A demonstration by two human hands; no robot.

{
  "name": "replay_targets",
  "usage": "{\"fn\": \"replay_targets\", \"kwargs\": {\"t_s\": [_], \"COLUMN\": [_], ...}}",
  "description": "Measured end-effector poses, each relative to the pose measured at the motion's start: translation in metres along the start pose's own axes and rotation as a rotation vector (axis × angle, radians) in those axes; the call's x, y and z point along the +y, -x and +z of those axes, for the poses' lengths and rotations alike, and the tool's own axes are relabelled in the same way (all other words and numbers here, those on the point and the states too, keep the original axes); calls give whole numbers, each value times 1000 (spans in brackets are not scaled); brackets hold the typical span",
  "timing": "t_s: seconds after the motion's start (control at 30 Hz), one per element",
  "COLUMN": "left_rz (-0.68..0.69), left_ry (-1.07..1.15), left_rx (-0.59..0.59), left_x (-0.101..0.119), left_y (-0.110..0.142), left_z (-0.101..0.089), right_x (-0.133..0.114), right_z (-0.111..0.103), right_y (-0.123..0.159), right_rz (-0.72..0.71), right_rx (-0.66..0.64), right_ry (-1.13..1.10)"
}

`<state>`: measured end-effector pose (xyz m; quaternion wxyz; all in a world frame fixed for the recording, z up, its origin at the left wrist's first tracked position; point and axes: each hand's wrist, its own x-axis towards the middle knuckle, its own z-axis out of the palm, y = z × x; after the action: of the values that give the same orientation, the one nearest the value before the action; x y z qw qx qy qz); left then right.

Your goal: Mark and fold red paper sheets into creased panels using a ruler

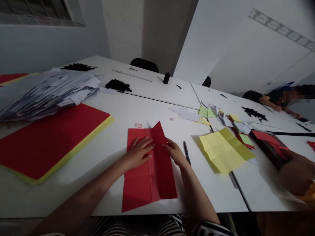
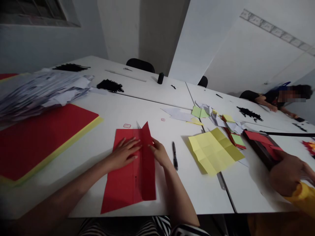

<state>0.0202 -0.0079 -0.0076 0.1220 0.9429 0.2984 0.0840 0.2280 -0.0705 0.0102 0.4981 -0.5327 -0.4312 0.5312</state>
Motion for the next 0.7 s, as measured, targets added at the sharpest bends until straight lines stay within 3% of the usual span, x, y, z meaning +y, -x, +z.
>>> {"fn": "replay_targets", "kwargs": {"t_s": [0.2, 0.7], "left_rz": [-55, -68], "left_ry": [45, 147], "left_rx": [-27, -61], "left_x": [-17, -23], "left_y": [6, 10], "left_z": [-12, -15], "right_x": [10, 2], "right_z": [-27, -28], "right_y": [-7, 0], "right_rz": [185, 218], "right_rx": [-8, 10], "right_ry": [-121, -131]}}
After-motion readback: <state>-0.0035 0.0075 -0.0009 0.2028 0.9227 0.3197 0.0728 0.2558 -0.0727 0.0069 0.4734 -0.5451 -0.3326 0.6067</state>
